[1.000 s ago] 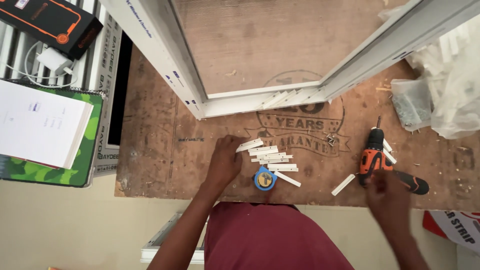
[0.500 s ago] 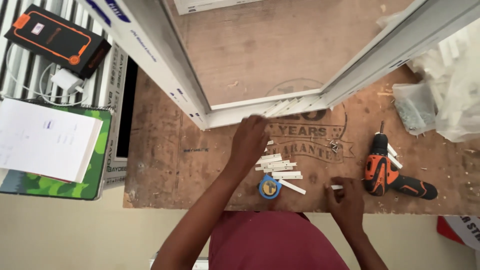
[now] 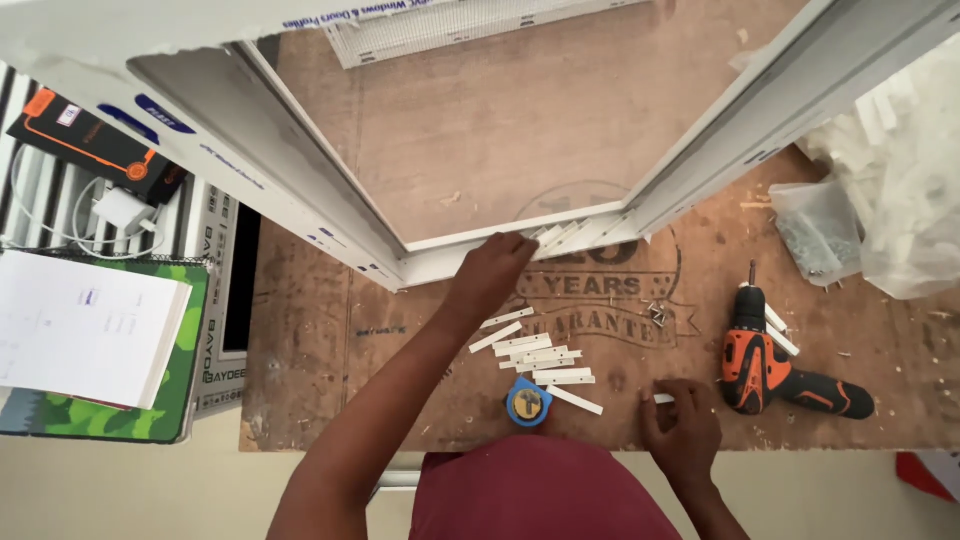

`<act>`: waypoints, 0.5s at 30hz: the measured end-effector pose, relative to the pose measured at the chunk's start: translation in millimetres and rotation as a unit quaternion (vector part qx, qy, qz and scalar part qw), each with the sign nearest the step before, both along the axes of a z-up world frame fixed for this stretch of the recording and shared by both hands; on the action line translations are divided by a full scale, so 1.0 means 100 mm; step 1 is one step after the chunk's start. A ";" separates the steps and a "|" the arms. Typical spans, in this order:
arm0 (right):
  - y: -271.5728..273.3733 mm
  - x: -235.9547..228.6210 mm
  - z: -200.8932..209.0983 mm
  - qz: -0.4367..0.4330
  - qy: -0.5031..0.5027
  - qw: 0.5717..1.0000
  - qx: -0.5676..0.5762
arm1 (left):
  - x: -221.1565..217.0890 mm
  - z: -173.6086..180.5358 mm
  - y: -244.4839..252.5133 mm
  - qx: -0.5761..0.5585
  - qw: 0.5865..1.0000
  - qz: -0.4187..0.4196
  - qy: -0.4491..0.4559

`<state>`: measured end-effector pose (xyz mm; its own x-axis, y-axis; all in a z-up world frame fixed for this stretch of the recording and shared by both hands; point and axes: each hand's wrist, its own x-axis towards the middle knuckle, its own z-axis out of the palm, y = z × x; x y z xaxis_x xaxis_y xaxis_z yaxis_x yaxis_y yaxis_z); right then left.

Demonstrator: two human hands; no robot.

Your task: Assembling a window frame by installing plastic components and clips using a power drill.

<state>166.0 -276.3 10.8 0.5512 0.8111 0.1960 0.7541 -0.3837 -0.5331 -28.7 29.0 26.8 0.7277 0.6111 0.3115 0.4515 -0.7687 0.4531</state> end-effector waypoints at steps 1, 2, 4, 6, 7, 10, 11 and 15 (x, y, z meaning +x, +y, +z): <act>-0.01 0.00 -0.01 0.002 0.001 1.000 0.000 | 0.01 0.00 -0.01 0.000 1.000 0.002 0.001; -0.01 0.01 -0.02 0.004 -0.004 1.000 0.002 | 0.02 0.00 -0.03 0.009 1.000 -0.003 0.006; -0.03 0.01 -0.02 0.007 -0.008 1.000 0.004 | 0.06 0.01 -0.07 0.017 1.000 -0.007 0.012; -0.03 0.01 -0.03 0.001 0.003 1.000 0.000 | 0.11 0.06 -0.11 0.064 0.998 0.011 -0.021; -0.03 0.02 -0.03 0.000 0.002 1.000 0.000 | 0.14 0.07 -0.13 0.064 0.998 0.011 -0.022; -0.03 0.03 -0.03 0.011 -0.020 1.000 0.012 | 0.21 0.10 -0.21 0.050 0.996 0.056 -0.050; -0.02 0.02 -0.03 0.006 -0.017 1.000 0.006 | 0.23 0.09 -0.24 0.006 0.994 0.081 -0.074; -0.05 0.02 -0.03 0.003 -0.010 1.000 0.003 | 0.31 0.09 -0.33 -0.085 0.973 0.159 -0.147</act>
<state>168.3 -280.9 7.3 0.5424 0.8130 0.2116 0.7665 -0.3758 -0.5208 2.1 -3.9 35.4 0.3877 0.8521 0.3516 0.4866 -0.5132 0.7070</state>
